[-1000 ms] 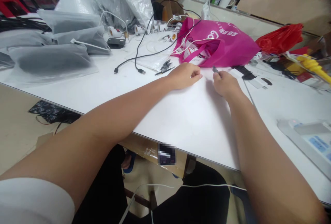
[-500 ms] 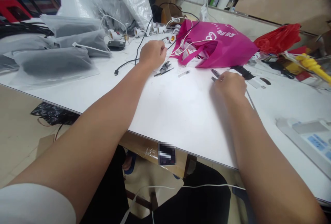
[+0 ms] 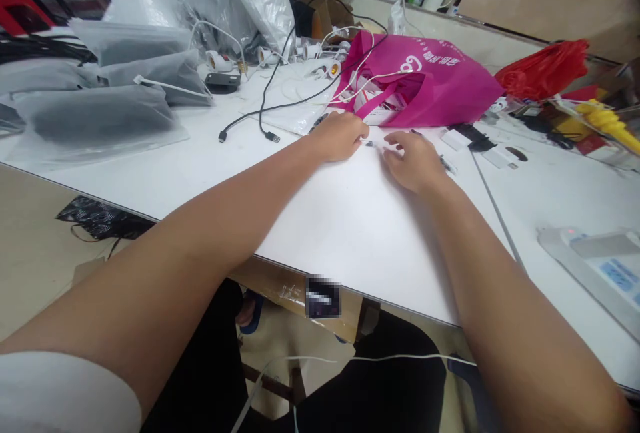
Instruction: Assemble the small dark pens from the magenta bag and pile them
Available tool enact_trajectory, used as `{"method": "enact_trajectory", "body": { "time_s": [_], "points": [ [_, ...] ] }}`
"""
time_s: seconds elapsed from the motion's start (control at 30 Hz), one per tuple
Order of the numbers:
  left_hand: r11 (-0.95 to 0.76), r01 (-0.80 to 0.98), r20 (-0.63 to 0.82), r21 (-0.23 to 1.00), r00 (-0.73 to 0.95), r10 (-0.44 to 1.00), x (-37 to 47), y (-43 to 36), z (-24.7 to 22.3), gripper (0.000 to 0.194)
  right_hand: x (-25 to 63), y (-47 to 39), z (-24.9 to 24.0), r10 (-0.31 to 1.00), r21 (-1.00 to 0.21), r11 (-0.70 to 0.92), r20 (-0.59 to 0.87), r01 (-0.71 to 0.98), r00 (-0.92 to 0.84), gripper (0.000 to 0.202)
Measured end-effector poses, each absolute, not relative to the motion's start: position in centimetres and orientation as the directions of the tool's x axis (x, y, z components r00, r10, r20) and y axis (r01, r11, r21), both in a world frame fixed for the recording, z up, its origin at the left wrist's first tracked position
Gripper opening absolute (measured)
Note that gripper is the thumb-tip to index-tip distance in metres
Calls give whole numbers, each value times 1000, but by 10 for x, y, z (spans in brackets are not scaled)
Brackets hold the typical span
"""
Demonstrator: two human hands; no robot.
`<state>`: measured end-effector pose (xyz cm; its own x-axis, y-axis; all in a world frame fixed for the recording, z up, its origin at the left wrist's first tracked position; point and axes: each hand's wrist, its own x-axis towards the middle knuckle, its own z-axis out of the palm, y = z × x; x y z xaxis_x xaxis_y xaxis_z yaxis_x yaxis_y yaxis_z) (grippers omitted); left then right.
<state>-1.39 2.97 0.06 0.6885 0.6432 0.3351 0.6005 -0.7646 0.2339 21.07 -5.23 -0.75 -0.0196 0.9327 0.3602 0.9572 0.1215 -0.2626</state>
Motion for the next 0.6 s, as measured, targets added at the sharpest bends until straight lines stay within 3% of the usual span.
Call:
{"method": "enact_trajectory", "body": {
  "time_s": [0.13, 0.3, 0.4, 0.5, 0.6],
  "points": [
    [-757, 582, 323, 295, 685, 653, -10, 23, 1, 37, 199, -56, -8, 916, -267, 250, 378, 931, -138, 62],
    [-732, 420, 385, 537, 650, 655, 0, 13, -1, 35, 193, -56, -6, 933, -267, 235, 333, 934, -139, 33],
    [-701, 334, 443, 631, 587, 678, 5, 13, -1, 29, 191, -55, -6, 934, -280, 183, 348, 943, -78, 34],
    [-689, 362, 490, 628, 505, 711, -1, 20, 4, 19, 191, -57, -5, 925, -357, 178, 378, 917, -32, 37],
    [-650, 498, 501, 574, 413, 760, -17, 31, 10, 21, 190, -59, -2, 938, -437, 93, 339, 895, 68, 40]
  ]
}}
